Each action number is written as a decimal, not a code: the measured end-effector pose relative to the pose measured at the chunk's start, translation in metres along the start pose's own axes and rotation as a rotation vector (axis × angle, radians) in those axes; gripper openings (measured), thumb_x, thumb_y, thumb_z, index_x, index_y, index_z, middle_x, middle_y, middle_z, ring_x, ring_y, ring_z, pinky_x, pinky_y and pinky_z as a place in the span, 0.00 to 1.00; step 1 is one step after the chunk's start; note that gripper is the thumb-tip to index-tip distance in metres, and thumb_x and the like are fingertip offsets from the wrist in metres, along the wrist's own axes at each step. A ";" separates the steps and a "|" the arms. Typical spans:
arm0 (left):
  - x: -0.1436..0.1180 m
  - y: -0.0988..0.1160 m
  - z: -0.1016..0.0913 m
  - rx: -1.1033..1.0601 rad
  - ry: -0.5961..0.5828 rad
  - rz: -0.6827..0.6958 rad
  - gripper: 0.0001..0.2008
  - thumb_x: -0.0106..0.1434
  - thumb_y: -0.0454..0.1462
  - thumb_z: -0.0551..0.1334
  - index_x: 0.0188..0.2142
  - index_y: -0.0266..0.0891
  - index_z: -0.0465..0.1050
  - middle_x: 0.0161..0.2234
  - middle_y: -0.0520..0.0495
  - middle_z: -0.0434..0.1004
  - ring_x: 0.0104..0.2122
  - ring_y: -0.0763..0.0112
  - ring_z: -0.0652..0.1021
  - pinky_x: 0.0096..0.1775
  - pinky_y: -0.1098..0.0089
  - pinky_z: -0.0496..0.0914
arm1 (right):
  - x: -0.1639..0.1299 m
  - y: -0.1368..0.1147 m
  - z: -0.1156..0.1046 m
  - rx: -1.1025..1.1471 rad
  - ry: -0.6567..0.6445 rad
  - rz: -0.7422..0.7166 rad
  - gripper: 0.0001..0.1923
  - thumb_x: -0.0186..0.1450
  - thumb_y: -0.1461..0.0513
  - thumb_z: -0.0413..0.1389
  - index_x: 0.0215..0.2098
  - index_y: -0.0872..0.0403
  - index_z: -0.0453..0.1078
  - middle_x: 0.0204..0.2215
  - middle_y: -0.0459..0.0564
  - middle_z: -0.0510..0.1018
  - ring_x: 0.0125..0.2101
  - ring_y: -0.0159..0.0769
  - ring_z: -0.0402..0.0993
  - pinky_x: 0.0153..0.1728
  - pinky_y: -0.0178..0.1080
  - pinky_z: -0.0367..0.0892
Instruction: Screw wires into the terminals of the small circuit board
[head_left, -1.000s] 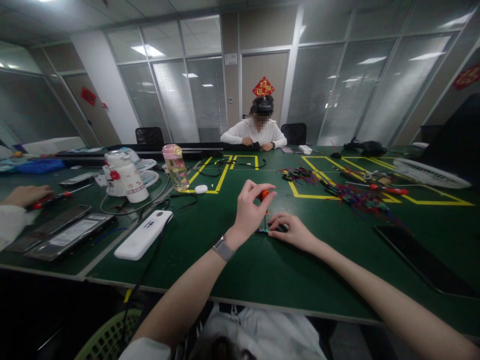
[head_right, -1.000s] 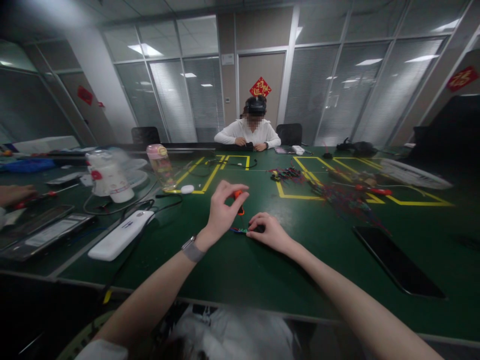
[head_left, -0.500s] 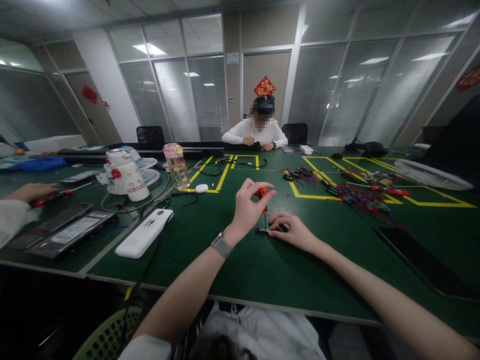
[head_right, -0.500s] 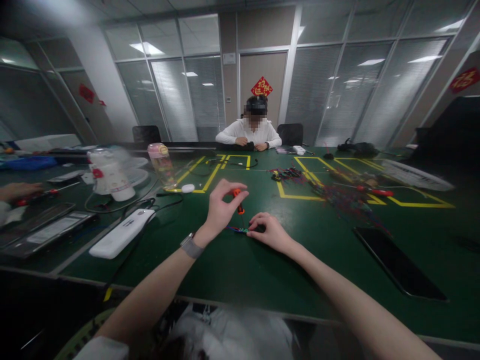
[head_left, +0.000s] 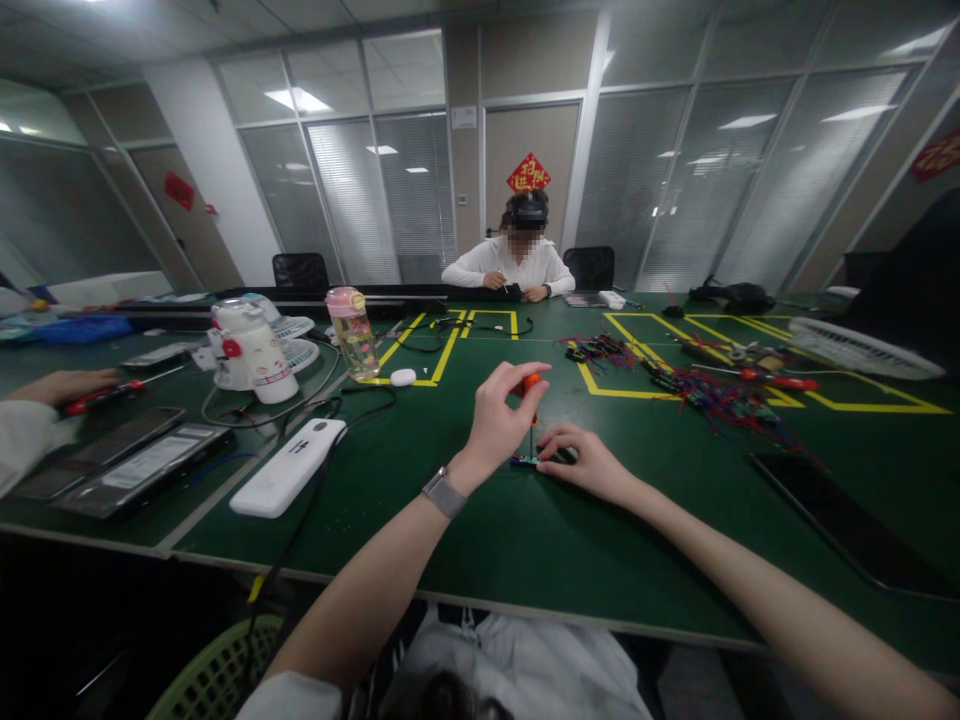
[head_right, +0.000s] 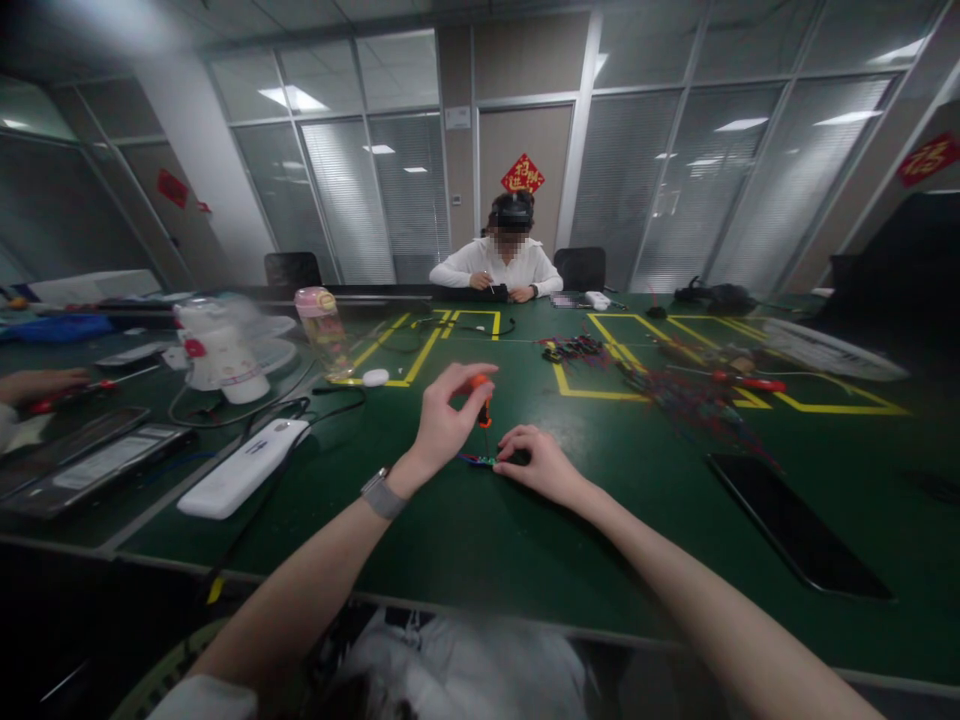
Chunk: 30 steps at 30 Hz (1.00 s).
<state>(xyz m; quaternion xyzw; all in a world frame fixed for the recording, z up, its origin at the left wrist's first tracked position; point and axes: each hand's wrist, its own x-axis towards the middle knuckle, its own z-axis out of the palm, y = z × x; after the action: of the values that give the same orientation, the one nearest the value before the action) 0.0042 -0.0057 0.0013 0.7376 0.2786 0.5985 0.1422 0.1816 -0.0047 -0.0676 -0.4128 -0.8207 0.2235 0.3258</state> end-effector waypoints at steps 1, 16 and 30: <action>0.000 0.001 0.000 0.036 0.026 0.013 0.08 0.64 0.37 0.61 0.41 0.40 0.75 0.33 0.49 0.72 0.32 0.73 0.73 0.36 0.72 0.69 | 0.000 0.000 0.000 -0.002 -0.001 0.000 0.05 0.57 0.60 0.63 0.27 0.53 0.76 0.38 0.52 0.77 0.41 0.41 0.74 0.46 0.45 0.65; 0.000 0.003 0.000 0.027 0.021 0.052 0.10 0.66 0.35 0.58 0.45 0.41 0.75 0.33 0.49 0.72 0.34 0.73 0.73 0.38 0.71 0.69 | 0.000 0.000 0.001 -0.007 0.011 0.000 0.05 0.57 0.59 0.63 0.28 0.53 0.77 0.38 0.51 0.78 0.40 0.41 0.74 0.45 0.43 0.65; -0.001 0.003 -0.001 0.014 0.017 0.029 0.11 0.68 0.35 0.55 0.47 0.41 0.73 0.37 0.47 0.73 0.38 0.71 0.74 0.41 0.69 0.70 | 0.000 0.000 0.000 -0.012 0.005 -0.007 0.06 0.58 0.58 0.62 0.28 0.53 0.77 0.38 0.51 0.78 0.40 0.41 0.74 0.45 0.45 0.65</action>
<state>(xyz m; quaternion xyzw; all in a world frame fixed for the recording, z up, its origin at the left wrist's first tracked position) 0.0043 -0.0087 0.0028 0.7374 0.2734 0.6047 0.1259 0.1818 -0.0047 -0.0681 -0.4126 -0.8226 0.2164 0.3260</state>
